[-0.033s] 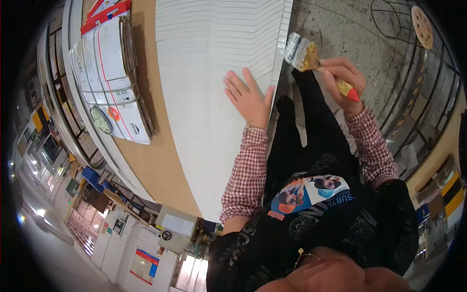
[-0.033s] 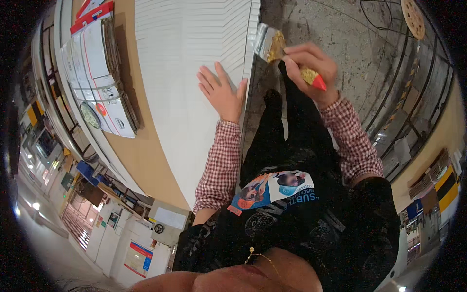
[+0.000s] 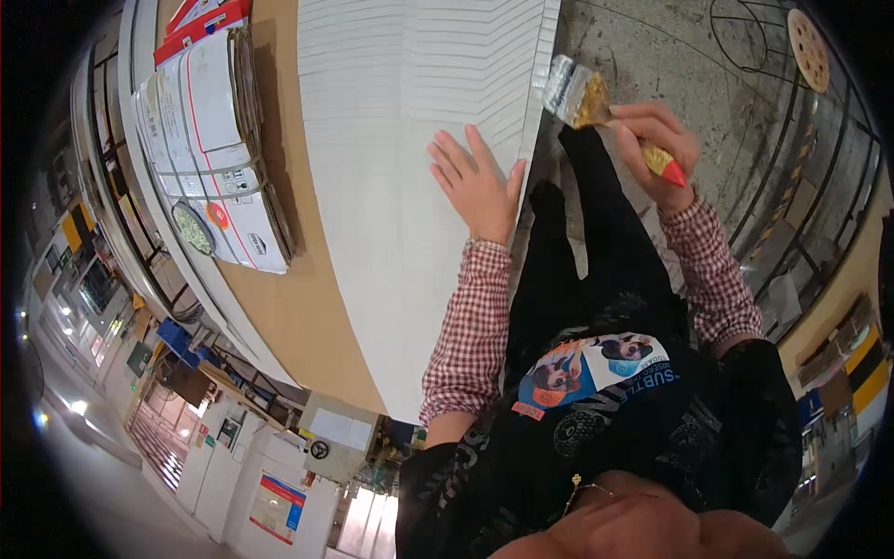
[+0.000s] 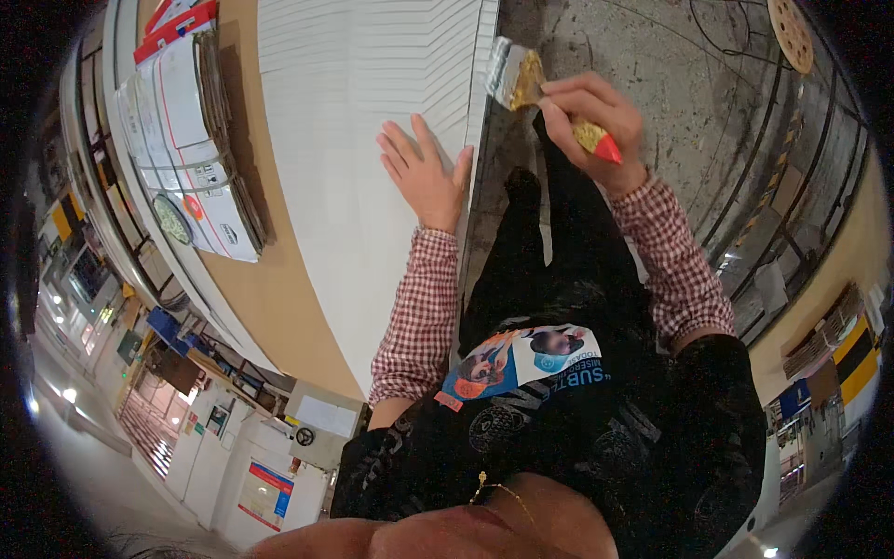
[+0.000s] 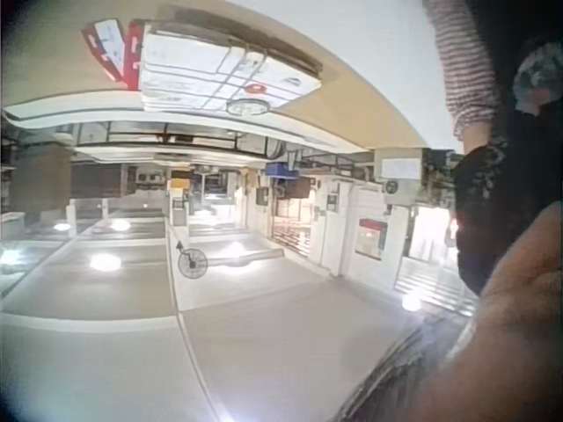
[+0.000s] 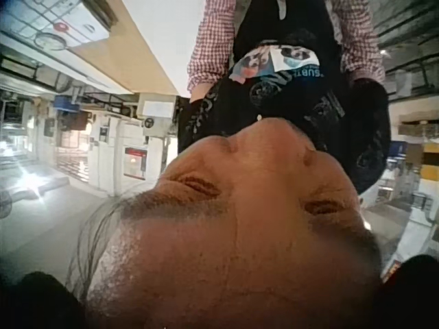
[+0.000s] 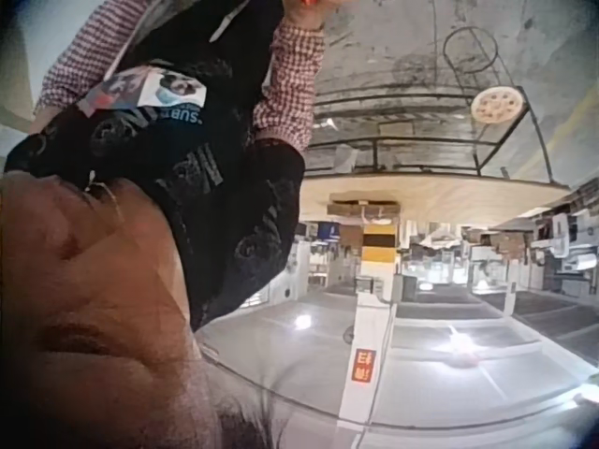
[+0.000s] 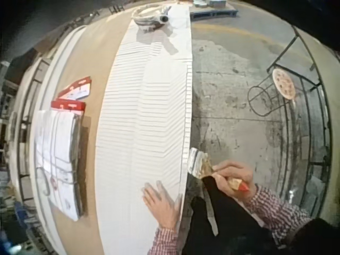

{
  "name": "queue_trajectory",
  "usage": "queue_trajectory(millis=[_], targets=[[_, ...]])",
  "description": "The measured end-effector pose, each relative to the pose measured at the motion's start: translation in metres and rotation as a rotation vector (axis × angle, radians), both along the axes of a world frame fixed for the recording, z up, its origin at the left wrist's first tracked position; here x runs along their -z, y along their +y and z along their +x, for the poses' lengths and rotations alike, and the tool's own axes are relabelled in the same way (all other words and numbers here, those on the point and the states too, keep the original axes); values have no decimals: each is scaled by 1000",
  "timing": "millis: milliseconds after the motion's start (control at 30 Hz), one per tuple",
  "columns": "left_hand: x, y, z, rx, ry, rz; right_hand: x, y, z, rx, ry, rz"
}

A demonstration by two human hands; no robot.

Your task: Apply glue or adhesive with a brush to a stack of paper sheets to bind them together.

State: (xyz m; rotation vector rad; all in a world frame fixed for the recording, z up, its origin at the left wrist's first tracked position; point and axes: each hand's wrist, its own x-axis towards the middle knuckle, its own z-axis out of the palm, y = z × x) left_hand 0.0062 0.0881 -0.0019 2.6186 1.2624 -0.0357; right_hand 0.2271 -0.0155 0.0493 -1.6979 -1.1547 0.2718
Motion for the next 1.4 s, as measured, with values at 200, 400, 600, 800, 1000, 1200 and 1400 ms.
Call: queue_trajectory(millis=[200,400,600,800,1000,1200,1400], targets=[[-5,17,-4,146,-99,22,15,-3,-24,-29,17,-11],[-4,24,-7,159,-68,74,-1,-22,-46,-55,42,-45],[1,23,-8,148,-54,93,11,-16,-57,-42,36,-42],[-9,-14,-46,67,44,46,0,-47,-80,-47,68,-54],[-7,-33,-84,101,-30,45,2,-32,-79,-13,0,13],[-9,-16,-90,185,-77,41,13,-55,-108,-52,65,-40],[-10,-10,-90,209,-77,60,-1,-52,-110,28,26,19]])
